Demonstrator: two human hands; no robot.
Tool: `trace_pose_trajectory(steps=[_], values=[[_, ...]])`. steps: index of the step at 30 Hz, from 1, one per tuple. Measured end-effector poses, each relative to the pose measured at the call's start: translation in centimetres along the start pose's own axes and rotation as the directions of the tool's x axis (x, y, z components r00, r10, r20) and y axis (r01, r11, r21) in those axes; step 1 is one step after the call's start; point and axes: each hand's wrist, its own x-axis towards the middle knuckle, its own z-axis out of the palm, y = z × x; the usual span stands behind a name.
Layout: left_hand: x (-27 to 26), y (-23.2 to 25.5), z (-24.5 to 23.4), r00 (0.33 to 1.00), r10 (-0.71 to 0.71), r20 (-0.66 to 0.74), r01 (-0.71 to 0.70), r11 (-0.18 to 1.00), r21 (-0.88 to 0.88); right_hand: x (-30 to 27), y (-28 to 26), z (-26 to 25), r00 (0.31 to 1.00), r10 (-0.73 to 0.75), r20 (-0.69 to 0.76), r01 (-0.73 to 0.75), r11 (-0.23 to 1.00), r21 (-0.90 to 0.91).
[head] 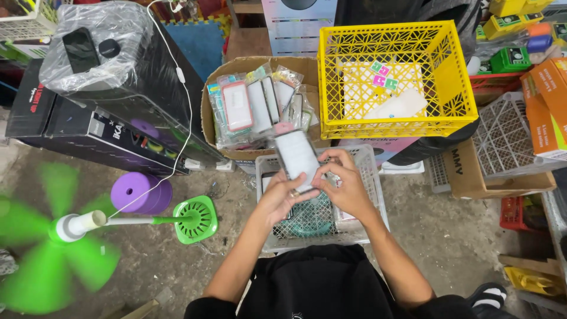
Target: Organize and sort phone screen protectors and cases from a plastic bin.
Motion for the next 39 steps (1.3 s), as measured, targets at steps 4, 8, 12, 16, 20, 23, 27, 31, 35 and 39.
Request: trace_pose_trajectory(steps=[4,8,12,16,20,23,27,31,35,39], values=[[-1.2,-0.7,0.2,1.000,-0.006,0.010,0.006,0.999,0.052,-0.7,2.2,2.6,0.992,0.122,-0.019,-0.123,0.992,-0.031],[-2.0,-0.7,-0.6,0.999,-0.034,0.005,0.034,0.991,0.132,-1.6,2.6,4.6,0.971,0.223,-0.086,-0.227,0.973,-0.038],[-2.2,-2.0,-2.2,0.959,0.187,0.213,-0.269,0.832,0.484,-1.9,2.9,5.6,0.950,0.296,-0.096,-0.298,0.955,-0.003],[-1.6,-0.4,-1.9,0.961,0.245,0.128,-0.275,0.791,0.546,-2.1,3.8,6.2,0.949,0.302,-0.095,-0.301,0.953,0.024],[0.3,2.9,-2.7,0.992,0.107,-0.072,-0.083,0.955,0.284,-1.4,4.6,6.5,0.875,0.482,0.045,-0.453,0.783,0.427],[2.4,4.7,-3.6,0.989,0.115,-0.097,-0.090,0.968,0.233,0.9,5.7,7.5,0.823,0.545,0.161,-0.517,0.599,0.612],[6.1,7.9,-4.2,0.979,0.155,-0.135,-0.108,0.948,0.301,6.0,8.0,10.2,0.813,0.575,0.095,-0.493,0.592,0.637],[10.5,10.2,-7.8,0.812,0.571,-0.122,-0.263,0.544,0.797,11.2,13.9,15.4,0.830,0.557,0.015,-0.405,0.585,0.702],[12.0,12.2,-10.0,0.702,0.712,-0.003,-0.119,0.121,0.986,14.3,17.3,19.9,0.836,0.535,-0.121,-0.365,0.707,0.606],[14.2,11.8,-12.6,0.760,0.644,0.087,-0.015,-0.117,0.993,15.2,16.6,20.6,0.879,0.422,-0.222,-0.385,0.903,0.189]])
